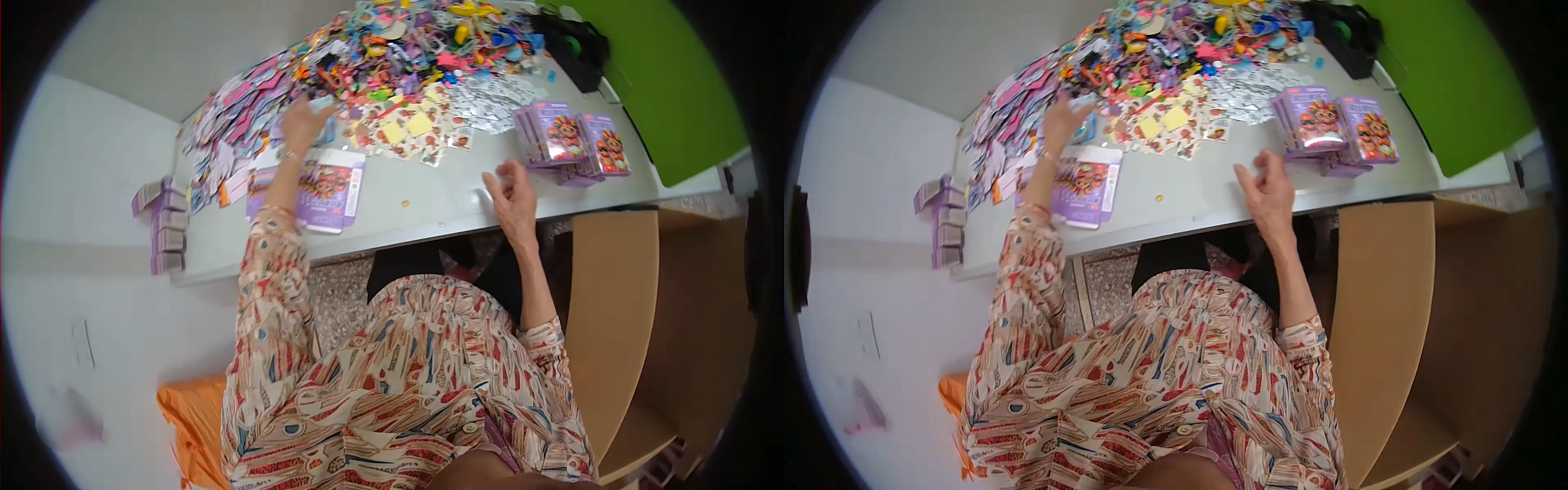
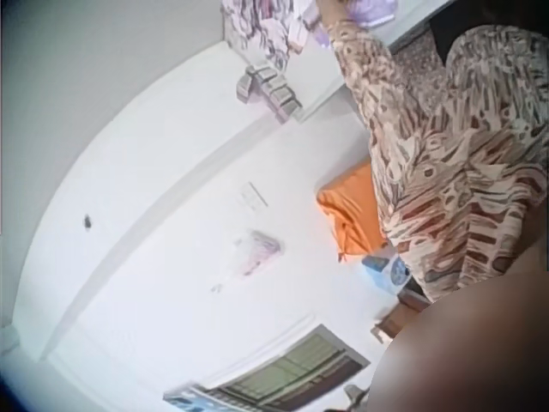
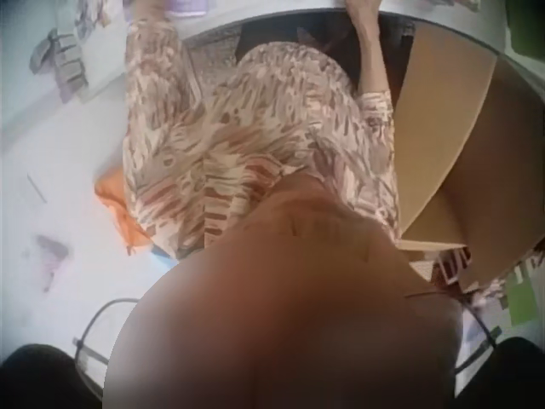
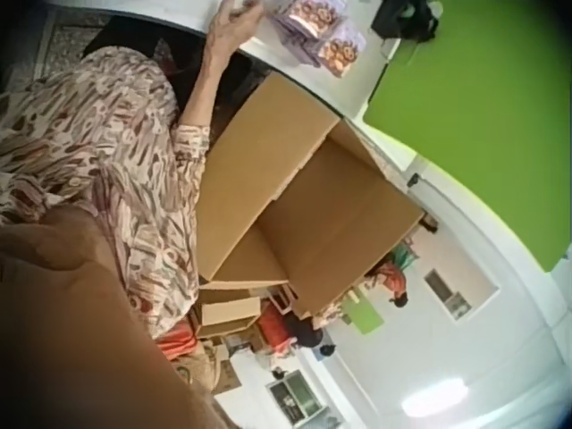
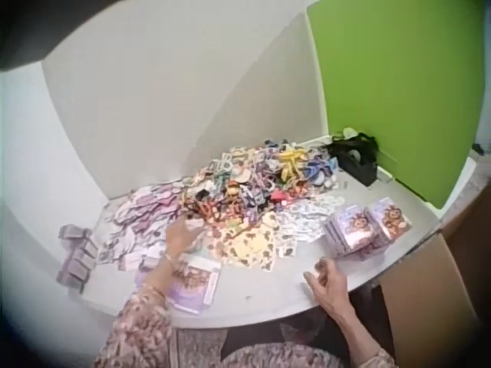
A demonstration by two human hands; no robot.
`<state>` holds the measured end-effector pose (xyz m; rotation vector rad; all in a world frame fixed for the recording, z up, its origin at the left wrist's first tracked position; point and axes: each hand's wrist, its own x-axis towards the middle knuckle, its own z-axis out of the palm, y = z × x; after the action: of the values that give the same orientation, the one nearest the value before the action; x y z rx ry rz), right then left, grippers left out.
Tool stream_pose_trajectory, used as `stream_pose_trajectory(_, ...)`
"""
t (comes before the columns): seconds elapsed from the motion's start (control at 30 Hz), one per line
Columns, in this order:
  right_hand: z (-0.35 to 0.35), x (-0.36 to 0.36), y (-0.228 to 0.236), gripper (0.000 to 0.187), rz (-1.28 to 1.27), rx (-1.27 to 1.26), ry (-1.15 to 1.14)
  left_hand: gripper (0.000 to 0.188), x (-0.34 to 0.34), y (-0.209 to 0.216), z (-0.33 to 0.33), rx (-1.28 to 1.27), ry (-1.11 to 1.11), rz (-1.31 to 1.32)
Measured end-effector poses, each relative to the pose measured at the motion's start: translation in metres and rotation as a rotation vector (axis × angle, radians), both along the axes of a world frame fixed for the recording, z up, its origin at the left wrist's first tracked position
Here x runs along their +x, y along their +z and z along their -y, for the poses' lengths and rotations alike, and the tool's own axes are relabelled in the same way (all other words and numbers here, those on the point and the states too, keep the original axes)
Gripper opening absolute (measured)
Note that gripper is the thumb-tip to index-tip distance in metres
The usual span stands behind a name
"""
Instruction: Packing individual cards or small items into purple decorative boxes.
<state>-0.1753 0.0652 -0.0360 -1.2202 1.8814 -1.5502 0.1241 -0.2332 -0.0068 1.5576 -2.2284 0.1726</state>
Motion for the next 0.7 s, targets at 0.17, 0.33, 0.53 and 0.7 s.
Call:
stream_pose_trajectory(0.17, 0.002, 0.012, -0.002, 0.035, -0.095, -0.034, -0.056, 0.079, 0.061, -0.049, 0.017, -0.189, -0.07, 0.112)
stream_pose_trajectory(0.33, 0.0, 0.012, 0.002, 0.033, -0.112, -0.02, -0.026, 0.07, 0.049, -0.034, 0.023, 0.016, 0.06, 0.06)
stream_pose_trajectory(0.53, -0.001, 0.006, -0.009, 0.026, -0.102, -0.051, -0.003, 0.067, 0.06, 0.002, 0.002, 0.023, -0.075, 0.11)
stream_pose_trajectory(0.7, -0.004, 0.004, -0.006, 0.032, -0.077, 0.014, -0.007, 0.098, 0.056, 0.042, -0.08, 0.528, -0.46, 0.301)
